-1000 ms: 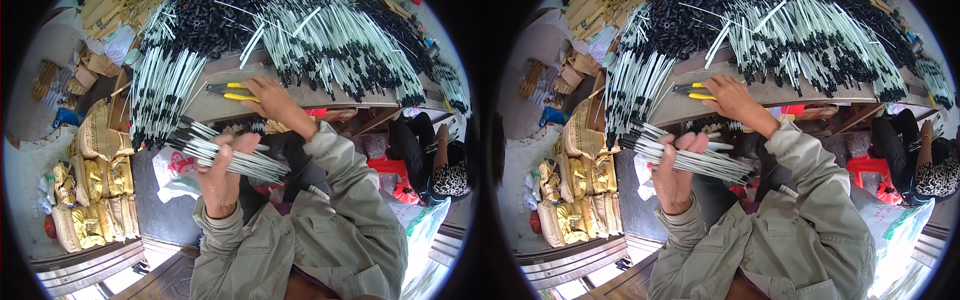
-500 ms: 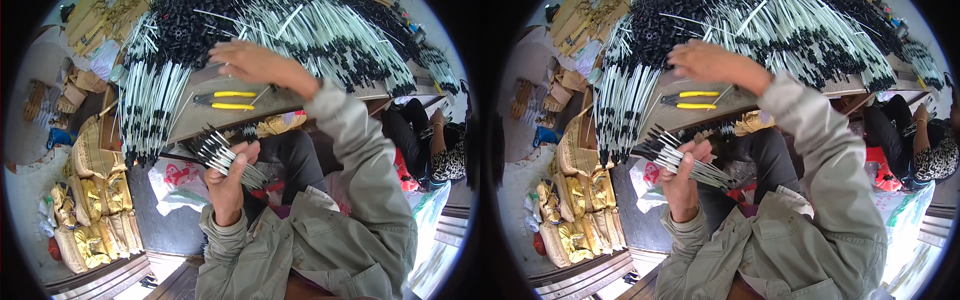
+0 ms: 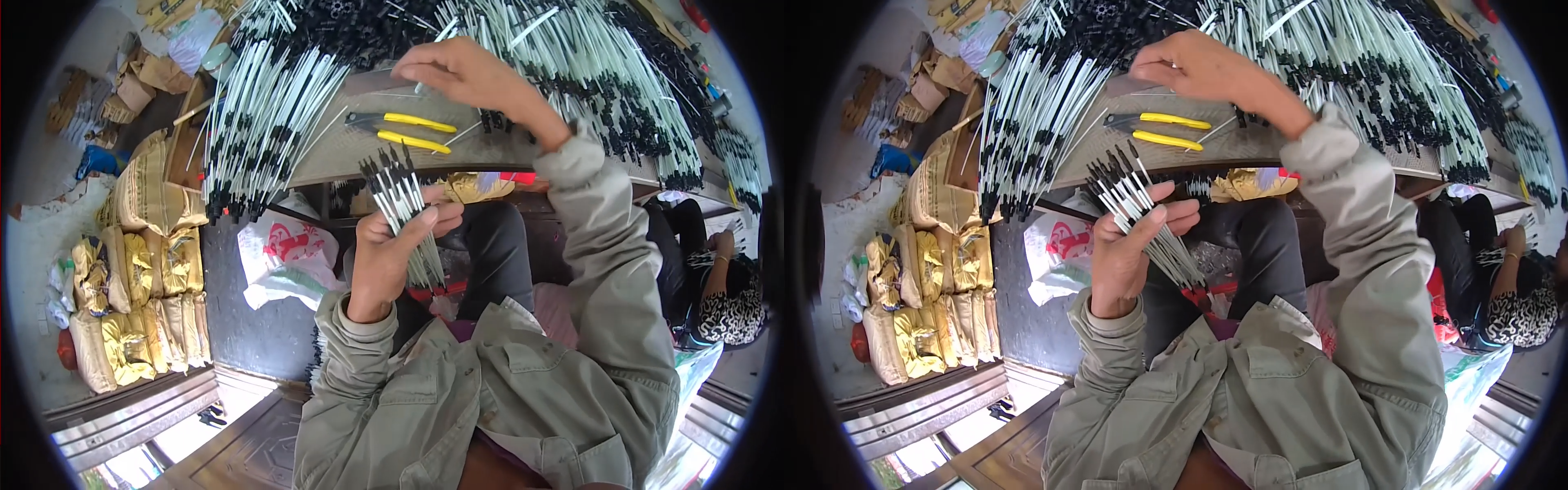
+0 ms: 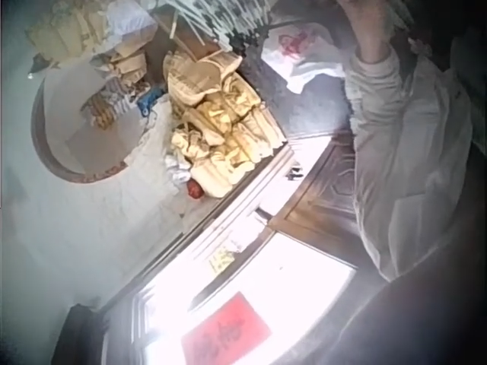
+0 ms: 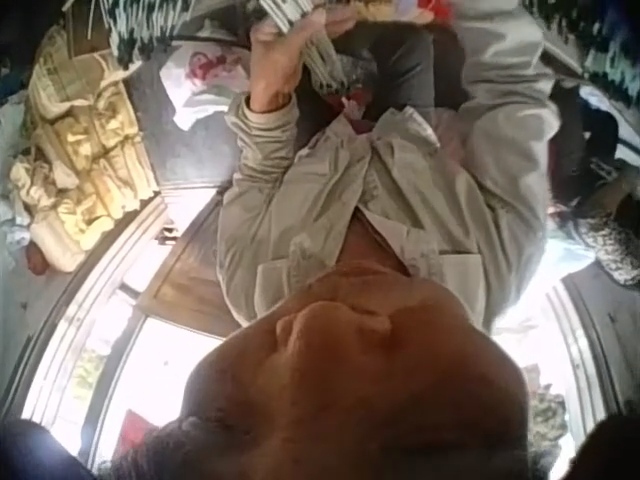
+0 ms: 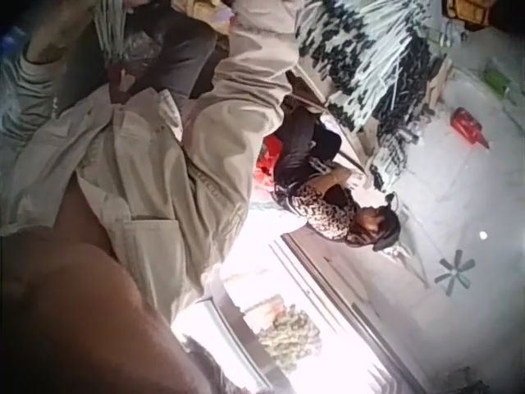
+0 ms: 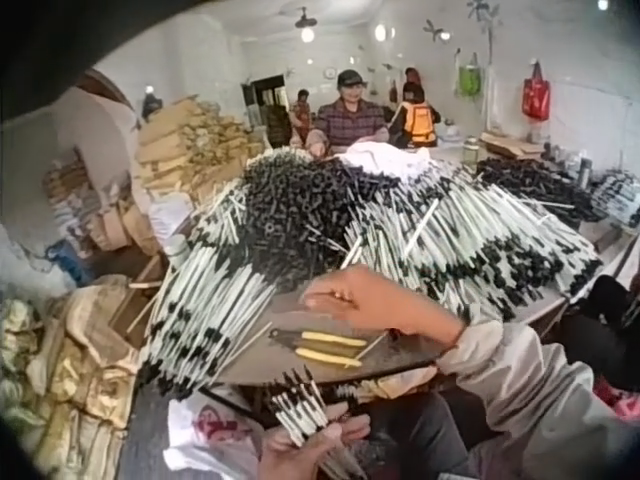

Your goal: Assembling badminton shuttlecocks by inserting feathers into the base and securing them with tools.

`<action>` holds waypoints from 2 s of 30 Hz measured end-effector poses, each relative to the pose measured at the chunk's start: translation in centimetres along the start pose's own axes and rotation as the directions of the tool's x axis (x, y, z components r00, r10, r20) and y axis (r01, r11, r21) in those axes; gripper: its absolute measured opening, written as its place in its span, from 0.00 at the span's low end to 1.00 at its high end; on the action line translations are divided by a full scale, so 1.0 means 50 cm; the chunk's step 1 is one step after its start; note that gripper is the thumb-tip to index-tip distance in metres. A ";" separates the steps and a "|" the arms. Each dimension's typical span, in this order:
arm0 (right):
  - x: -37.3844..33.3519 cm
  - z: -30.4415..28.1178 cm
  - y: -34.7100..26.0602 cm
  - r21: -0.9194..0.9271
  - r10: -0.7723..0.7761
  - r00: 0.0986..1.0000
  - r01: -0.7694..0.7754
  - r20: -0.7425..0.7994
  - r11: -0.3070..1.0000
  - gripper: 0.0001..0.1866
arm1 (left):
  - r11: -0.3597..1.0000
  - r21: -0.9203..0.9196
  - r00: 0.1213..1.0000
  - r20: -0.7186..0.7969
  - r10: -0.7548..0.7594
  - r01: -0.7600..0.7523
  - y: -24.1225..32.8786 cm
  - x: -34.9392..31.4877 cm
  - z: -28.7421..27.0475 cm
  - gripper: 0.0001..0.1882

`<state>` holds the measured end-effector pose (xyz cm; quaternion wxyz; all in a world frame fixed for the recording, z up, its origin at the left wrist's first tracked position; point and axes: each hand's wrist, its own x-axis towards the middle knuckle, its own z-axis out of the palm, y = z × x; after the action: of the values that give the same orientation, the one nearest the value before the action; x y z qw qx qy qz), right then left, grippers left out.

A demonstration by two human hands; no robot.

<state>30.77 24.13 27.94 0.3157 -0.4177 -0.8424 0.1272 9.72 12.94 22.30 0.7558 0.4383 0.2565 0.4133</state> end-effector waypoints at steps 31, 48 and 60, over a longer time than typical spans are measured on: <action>-0.088 0.175 0.043 -0.198 0.042 0.962 -0.098 -0.272 0.975 0.22 | 0.903 0.258 0.900 0.365 0.237 -0.342 0.039 -0.107 0.047 0.14; -0.217 0.119 0.081 -0.729 -0.013 0.990 -0.096 -0.142 0.678 0.21 | 0.912 0.247 0.927 0.271 0.259 -0.327 0.036 -0.115 0.004 0.14; -0.240 0.095 0.072 -0.715 0.011 0.999 0.016 0.034 0.699 0.16 | 0.880 0.322 0.937 0.145 0.319 -0.349 0.047 -0.109 -0.008 0.14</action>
<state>35.40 17.17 17.44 0.1141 -0.5040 -0.8318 -0.2028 5.60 9.11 24.31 0.5955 0.6186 0.2117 0.4668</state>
